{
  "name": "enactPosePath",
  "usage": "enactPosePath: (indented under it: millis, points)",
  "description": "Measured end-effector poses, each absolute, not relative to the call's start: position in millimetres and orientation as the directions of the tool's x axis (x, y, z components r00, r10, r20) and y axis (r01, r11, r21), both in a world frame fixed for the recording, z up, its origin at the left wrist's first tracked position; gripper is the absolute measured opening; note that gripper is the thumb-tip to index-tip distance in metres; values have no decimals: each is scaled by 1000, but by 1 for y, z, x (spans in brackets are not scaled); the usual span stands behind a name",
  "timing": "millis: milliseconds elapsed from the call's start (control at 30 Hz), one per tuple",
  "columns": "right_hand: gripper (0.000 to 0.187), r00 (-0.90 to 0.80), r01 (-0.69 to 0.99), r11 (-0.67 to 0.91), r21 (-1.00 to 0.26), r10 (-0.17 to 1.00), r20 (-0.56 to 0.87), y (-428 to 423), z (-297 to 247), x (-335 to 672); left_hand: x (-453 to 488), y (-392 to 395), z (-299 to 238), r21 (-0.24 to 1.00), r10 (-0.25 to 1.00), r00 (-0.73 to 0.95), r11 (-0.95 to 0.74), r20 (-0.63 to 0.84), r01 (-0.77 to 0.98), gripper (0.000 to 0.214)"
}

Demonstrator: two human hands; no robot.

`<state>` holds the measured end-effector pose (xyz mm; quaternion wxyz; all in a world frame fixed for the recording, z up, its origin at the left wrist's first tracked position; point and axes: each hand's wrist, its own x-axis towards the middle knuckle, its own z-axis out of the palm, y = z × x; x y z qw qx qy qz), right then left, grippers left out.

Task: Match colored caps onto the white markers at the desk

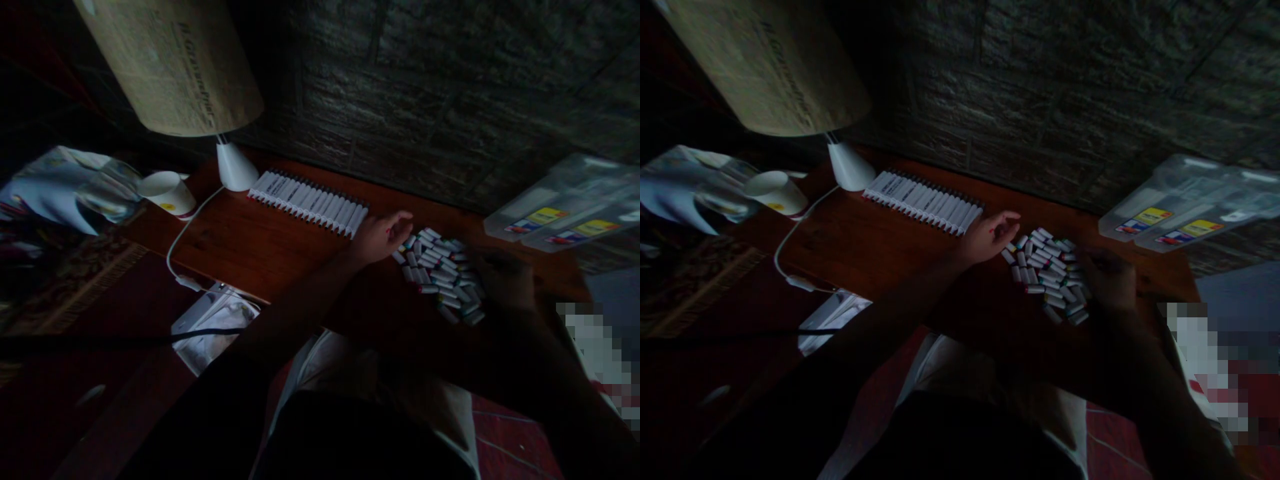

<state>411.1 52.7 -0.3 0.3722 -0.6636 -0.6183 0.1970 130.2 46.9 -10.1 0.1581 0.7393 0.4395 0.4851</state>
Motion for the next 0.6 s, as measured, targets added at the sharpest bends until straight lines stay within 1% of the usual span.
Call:
enactPosePath:
  millis: [67, 133, 200, 267, 367, 600]
  points:
    - [32, 102, 676, 44, -735, 983, 153, 52, 0, 413, 129, 41, -7, 688, 819, 86, -529, 567, 497, 32]
    - [37, 86, 715, 28, -698, 988, 128, 53, -2, 416, 129, 39, -5, 711, 832, 30, -492, 554, 503, 31]
    - [39, 61, 722, 69, -689, 985, 163, 54, -5, 417, 129, 39, -5, 704, 825, 30, -500, 565, 504, 30]
    - [40, 25, 697, 130, -705, 978, 205, 54, -7, 418, 129, 42, -5, 693, 824, 47, -504, 564, 516, 29]
    - [37, 0, 668, 166, -726, 975, 223, 52, -7, 416, 129, 45, -6, 689, 843, 72, -481, 533, 542, 30]
    - [23, -66, 624, 246, -741, 962, 264, 54, -3, 408, 128, 50, -4, 685, 856, 50, -445, 514, 576, 32]
